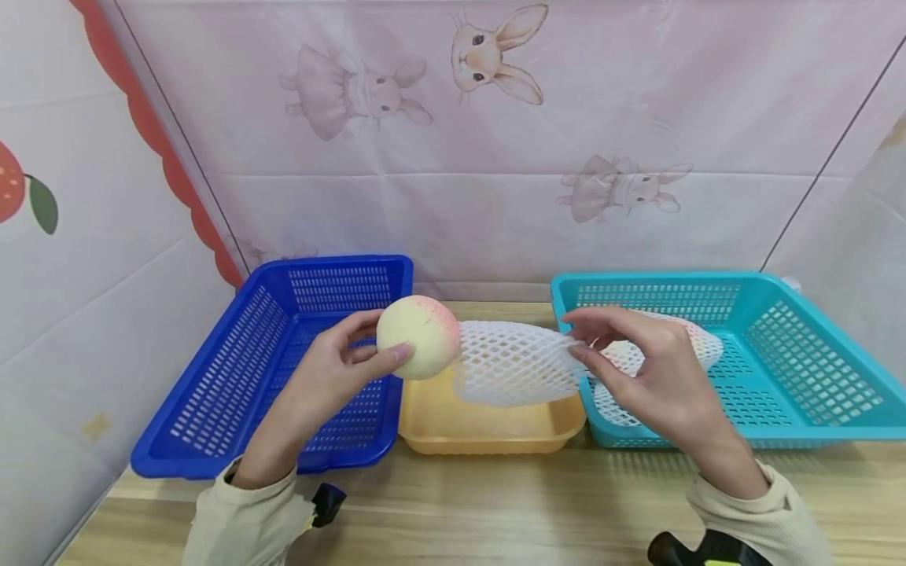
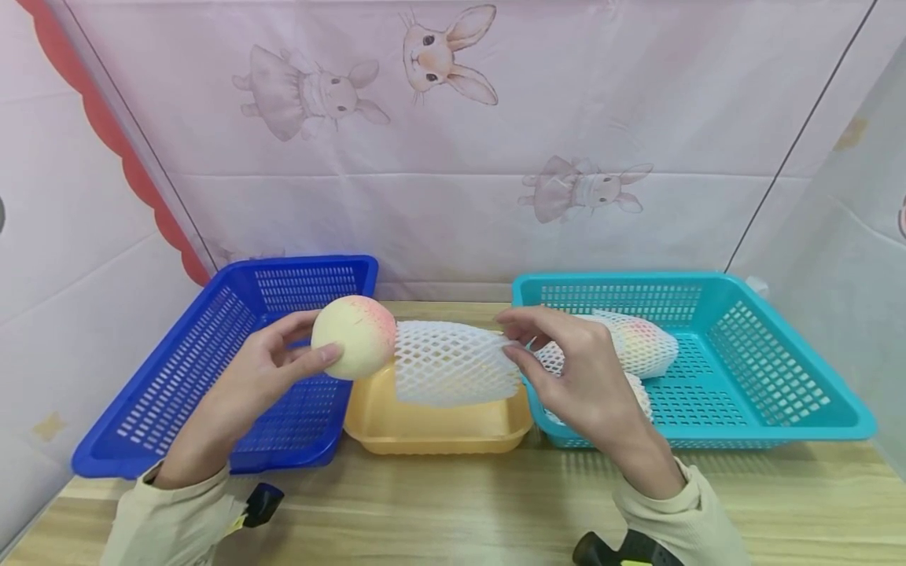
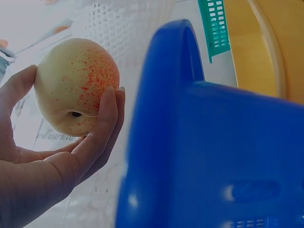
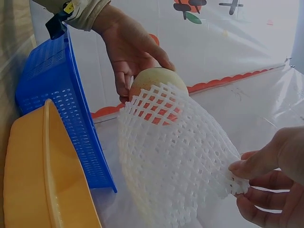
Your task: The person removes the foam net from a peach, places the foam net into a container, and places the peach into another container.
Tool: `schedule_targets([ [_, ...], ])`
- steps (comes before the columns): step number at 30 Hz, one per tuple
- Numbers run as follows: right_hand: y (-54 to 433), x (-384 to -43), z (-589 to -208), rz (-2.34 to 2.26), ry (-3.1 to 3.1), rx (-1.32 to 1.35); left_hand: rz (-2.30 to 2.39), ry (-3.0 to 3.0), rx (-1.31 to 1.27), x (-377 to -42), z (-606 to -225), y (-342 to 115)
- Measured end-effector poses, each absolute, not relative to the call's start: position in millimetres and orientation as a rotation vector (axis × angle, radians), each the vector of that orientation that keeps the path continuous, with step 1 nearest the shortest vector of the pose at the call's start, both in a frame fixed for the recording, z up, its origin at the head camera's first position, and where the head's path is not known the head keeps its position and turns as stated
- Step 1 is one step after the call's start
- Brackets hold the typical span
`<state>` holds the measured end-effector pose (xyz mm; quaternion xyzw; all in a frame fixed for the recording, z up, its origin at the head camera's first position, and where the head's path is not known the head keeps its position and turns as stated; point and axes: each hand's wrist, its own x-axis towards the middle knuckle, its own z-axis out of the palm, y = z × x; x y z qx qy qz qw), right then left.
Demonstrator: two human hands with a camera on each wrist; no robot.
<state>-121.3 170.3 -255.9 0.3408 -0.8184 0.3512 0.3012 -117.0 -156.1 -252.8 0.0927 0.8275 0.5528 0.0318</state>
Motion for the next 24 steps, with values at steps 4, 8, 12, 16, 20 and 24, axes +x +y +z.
schedule_targets([
  [4,170.1,-122.6,-257.2,0.938,-2.162,0.911,1.692,2.549,0.29,-117.9,-253.2,-155.8],
  [8,170.6,-122.8,-256.9,0.933,-2.173,0.894,1.675,2.562,0.274,-119.2,-254.0,-155.7],
  [12,170.6,-123.0,-256.6,0.942,-2.187,0.887,1.665,2.568,0.258,-119.6,-255.2,-156.9],
  [16,168.3,-123.7,-259.6,0.98,-2.202,0.902,1.61,2.584,0.213,-118.2,-258.9,-159.9],
  [20,166.0,-125.2,-262.3,1.0,-2.204,0.914,1.573,2.602,0.17,-117.1,-263.9,-165.1],
  [24,165.7,-126.7,-263.3,1.001,-2.203,0.915,1.57,2.607,0.156,-117.6,-267.1,-169.6],
])
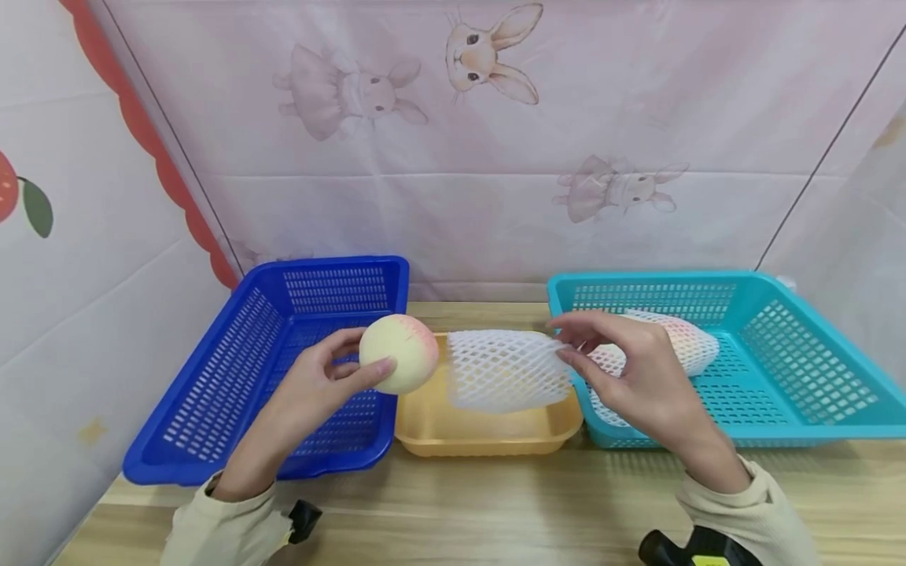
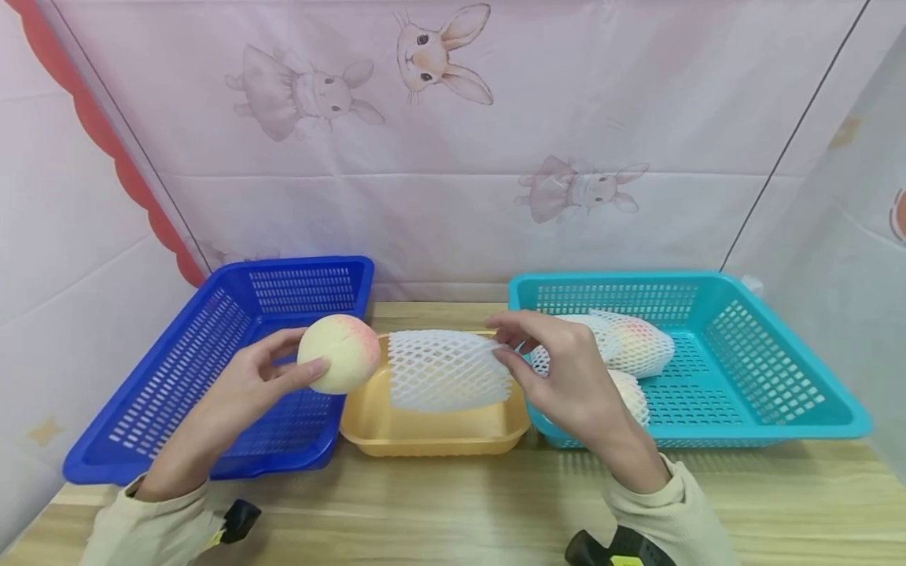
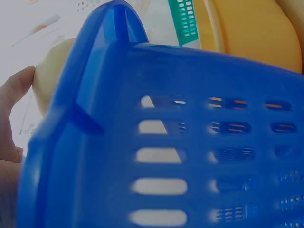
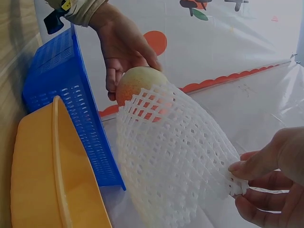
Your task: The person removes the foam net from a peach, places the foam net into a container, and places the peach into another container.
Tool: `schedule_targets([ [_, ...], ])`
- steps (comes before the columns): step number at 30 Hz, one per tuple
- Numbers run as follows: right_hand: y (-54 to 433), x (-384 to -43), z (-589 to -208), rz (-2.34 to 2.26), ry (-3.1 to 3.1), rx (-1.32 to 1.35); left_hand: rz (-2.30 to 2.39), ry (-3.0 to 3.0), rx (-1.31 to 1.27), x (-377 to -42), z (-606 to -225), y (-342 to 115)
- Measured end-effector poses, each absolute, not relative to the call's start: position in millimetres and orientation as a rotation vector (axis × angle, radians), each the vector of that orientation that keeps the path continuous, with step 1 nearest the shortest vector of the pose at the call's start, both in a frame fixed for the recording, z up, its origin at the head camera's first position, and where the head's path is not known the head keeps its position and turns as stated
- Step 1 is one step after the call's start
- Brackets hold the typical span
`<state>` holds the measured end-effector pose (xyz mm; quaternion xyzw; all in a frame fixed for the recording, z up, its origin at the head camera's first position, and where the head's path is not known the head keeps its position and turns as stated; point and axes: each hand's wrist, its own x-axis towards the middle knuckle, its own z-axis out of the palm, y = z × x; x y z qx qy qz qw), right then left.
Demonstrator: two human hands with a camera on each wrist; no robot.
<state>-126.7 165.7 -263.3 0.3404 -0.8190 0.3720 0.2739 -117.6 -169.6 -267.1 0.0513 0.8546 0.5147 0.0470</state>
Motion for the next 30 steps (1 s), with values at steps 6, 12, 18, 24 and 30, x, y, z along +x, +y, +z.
schedule_targets([
  [6,164.6,-127.8,-266.4,0.991,-2.219,0.92,1.575,2.602,0.158,-117.0,-268.4,-173.1],
  [12,161.7,-129.7,-269.5,0.987,-2.221,0.938,1.586,2.598,0.16,-115.9,-268.9,-174.2],
  [18,158.6,-132.2,-272.8,0.966,-2.214,0.953,1.588,2.6,0.162,-115.5,-270.7,-175.5],
  [24,154.1,-134.2,-278.7,0.902,-2.221,0.992,1.597,2.595,0.167,-115.8,-271.2,-176.0],
  [30,148.8,-134.6,-283.3,0.849,-2.242,1.022,1.605,2.586,0.187,-115.2,-270.6,-176.0],
])
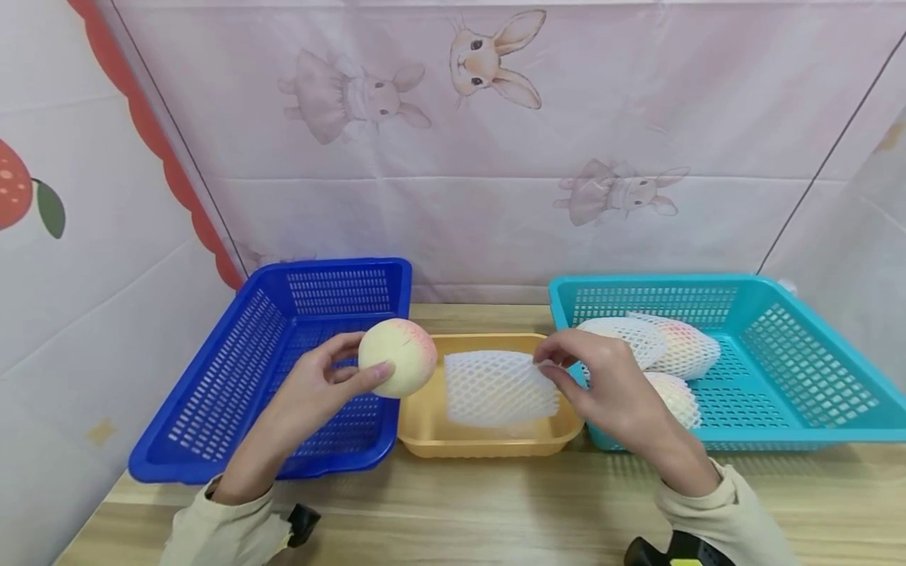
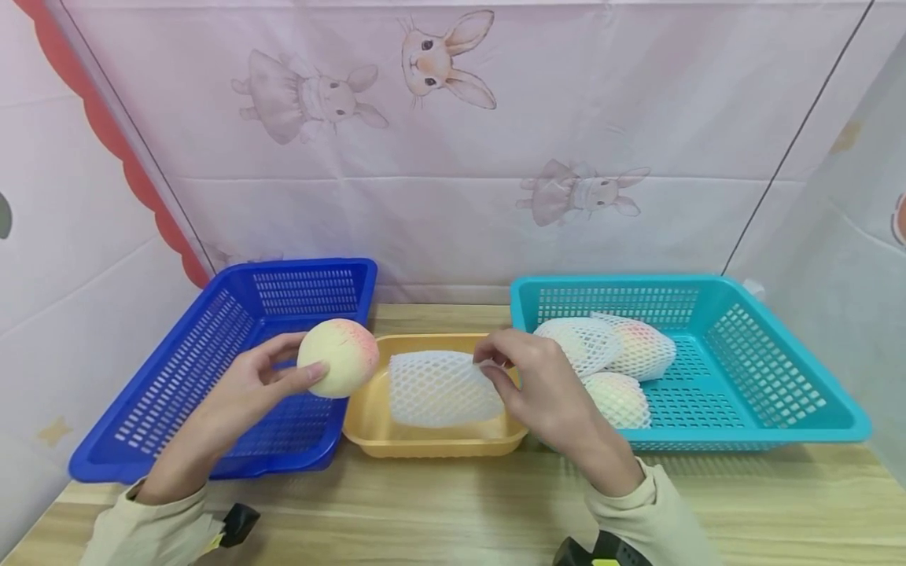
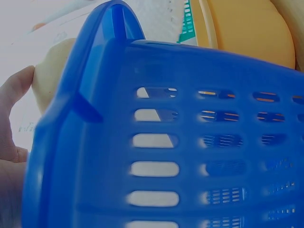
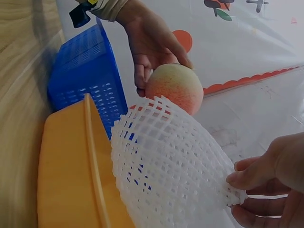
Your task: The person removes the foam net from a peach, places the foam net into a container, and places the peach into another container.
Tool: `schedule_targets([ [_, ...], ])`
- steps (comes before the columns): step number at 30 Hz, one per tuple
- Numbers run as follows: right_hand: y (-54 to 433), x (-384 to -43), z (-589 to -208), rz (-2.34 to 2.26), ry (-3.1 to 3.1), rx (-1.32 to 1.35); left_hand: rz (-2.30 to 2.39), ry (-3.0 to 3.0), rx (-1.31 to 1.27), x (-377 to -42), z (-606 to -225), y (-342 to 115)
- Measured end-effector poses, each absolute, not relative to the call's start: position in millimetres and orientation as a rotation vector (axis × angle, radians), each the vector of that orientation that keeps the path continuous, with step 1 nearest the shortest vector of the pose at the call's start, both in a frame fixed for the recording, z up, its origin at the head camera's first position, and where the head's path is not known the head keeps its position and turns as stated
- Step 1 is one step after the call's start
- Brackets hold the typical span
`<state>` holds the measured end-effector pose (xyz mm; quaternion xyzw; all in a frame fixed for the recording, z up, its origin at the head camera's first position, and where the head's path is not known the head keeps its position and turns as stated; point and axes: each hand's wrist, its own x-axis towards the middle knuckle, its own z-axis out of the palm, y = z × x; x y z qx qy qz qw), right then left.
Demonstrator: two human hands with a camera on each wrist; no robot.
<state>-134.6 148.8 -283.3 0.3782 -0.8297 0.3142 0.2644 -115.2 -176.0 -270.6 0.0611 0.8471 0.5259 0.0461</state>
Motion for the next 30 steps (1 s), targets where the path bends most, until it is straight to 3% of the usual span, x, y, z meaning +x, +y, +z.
schedule_targets([
  [30,132.7,-140.3,-305.3,0.795,-2.334,1.031,1.584,2.597,0.153,-114.5,-270.6,-174.8],
])
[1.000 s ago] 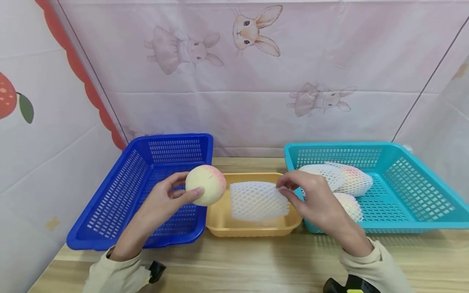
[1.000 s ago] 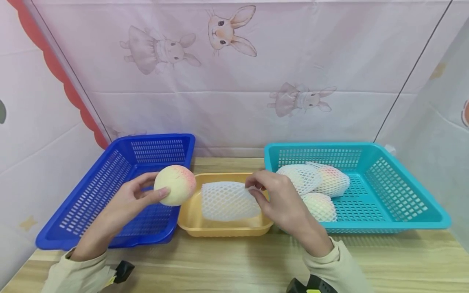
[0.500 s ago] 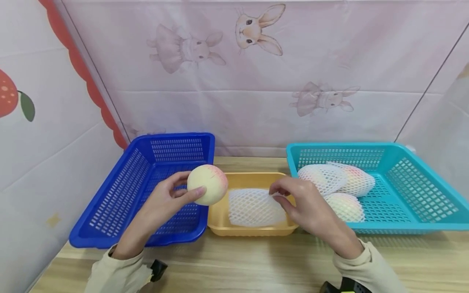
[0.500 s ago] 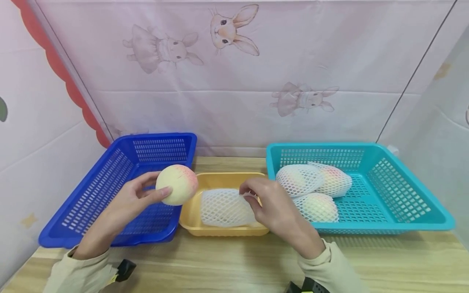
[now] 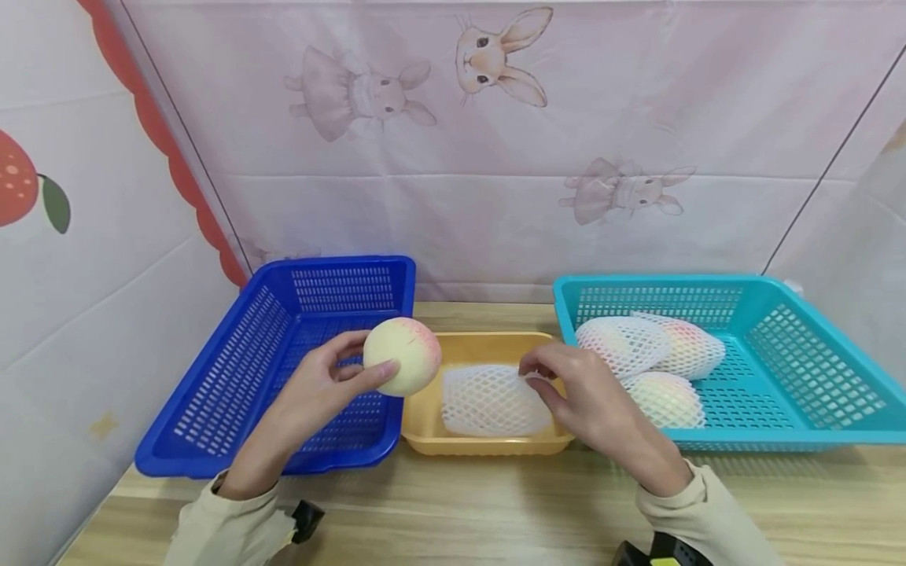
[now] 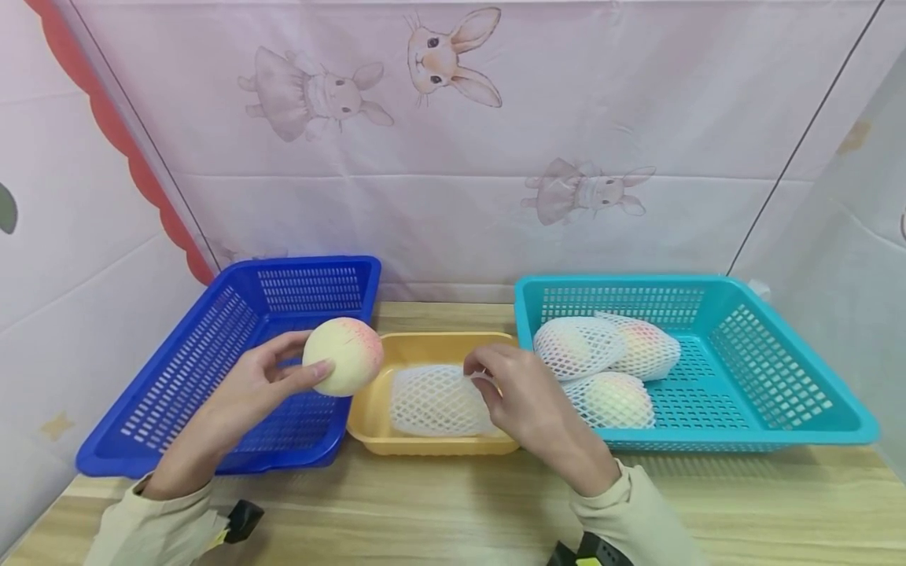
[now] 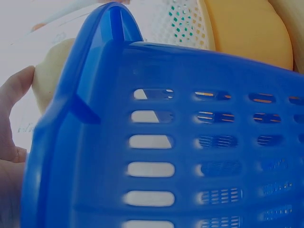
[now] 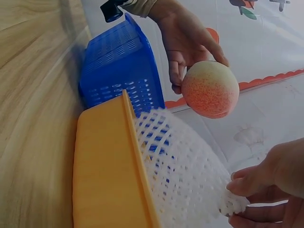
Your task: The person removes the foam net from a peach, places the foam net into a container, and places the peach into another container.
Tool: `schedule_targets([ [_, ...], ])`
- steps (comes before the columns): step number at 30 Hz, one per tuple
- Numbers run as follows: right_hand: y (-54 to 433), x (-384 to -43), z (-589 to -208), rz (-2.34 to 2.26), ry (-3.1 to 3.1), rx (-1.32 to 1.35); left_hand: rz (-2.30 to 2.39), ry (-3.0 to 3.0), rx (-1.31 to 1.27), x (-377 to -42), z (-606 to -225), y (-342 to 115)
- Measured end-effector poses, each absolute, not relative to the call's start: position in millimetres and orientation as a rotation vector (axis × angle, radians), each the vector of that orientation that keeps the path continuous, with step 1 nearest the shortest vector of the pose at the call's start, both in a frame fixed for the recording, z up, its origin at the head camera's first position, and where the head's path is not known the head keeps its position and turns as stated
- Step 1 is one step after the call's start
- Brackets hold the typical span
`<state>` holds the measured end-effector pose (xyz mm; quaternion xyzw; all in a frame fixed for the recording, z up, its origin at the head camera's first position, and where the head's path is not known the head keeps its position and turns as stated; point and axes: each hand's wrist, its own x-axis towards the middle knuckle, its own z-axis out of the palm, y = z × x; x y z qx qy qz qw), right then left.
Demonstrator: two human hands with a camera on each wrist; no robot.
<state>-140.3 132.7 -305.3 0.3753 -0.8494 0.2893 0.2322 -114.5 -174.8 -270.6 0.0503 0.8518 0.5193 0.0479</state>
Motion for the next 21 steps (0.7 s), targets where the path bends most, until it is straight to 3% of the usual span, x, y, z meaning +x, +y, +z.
schedule_targets([
  [21,116.9,-138.2,-313.2,0.565,-2.39,0.934,1.518,2.649,0.069,-109.6,-270.5,-188.7],
])
